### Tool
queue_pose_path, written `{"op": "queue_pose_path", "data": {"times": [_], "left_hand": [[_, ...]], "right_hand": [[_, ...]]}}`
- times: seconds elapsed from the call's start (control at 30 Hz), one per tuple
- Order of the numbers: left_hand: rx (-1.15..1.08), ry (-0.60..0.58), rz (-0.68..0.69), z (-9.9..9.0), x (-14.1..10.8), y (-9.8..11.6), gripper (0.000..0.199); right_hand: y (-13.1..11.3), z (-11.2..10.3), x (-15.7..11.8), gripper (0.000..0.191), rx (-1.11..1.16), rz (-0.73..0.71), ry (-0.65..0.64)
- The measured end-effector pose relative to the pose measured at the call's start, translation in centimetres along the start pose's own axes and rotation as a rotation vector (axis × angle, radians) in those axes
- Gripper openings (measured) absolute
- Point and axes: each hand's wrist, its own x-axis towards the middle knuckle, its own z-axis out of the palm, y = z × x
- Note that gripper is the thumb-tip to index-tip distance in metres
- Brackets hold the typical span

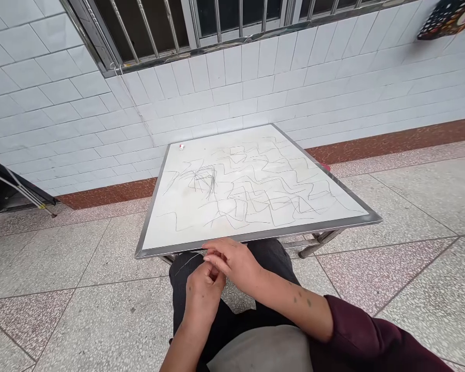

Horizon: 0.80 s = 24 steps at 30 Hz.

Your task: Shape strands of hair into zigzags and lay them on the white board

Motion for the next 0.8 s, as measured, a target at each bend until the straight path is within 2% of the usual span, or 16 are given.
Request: {"op": "queue_pose_path", "data": {"times": [0.1,0.3,0.43,0.53,0.6,0.73,0.8], "left_hand": [[-0.046,-0.036,0.008,0.2,-0.2,0.4,0.017],[-0.306,-0.092,-0.016,0.5,-0.3,0.2,0.014],[-0.494,-0.203,-0.109,0.7,0.0,0.0,0.03],[-0.563,-0.286,-0.187,0.8,0.2,-0.4,0.043],[-0.571,-0.296,-0.205,0.9,0.4,-0.9,0.046],[-0.527,-0.255,-0.198,0.0,0.5,-1.5,0.05],[-0.514,-0.192,-0.184,-0.9,0.5,-1.3,0.05]], "right_hand": [[0.3,0.3,0.2,0.016,0.12,0.063,-0.019],[1.3,0.2,0.3,0.015,0.32,0.258,-0.016],[1.8,0.5,0.1,0.015,0.418,0.325,-0.021],[1.8,0.5,0.1,0.015,0.419,0.337,-0.022],[1.8,0.4,0.1,0.015,0.379,0.328,-0.016],[1.7,-0.1,0.1,0.015,0.251,0.284,0.015],[1.7,-0.4,0.0,0.014,0.206,0.258,0.027]]}}
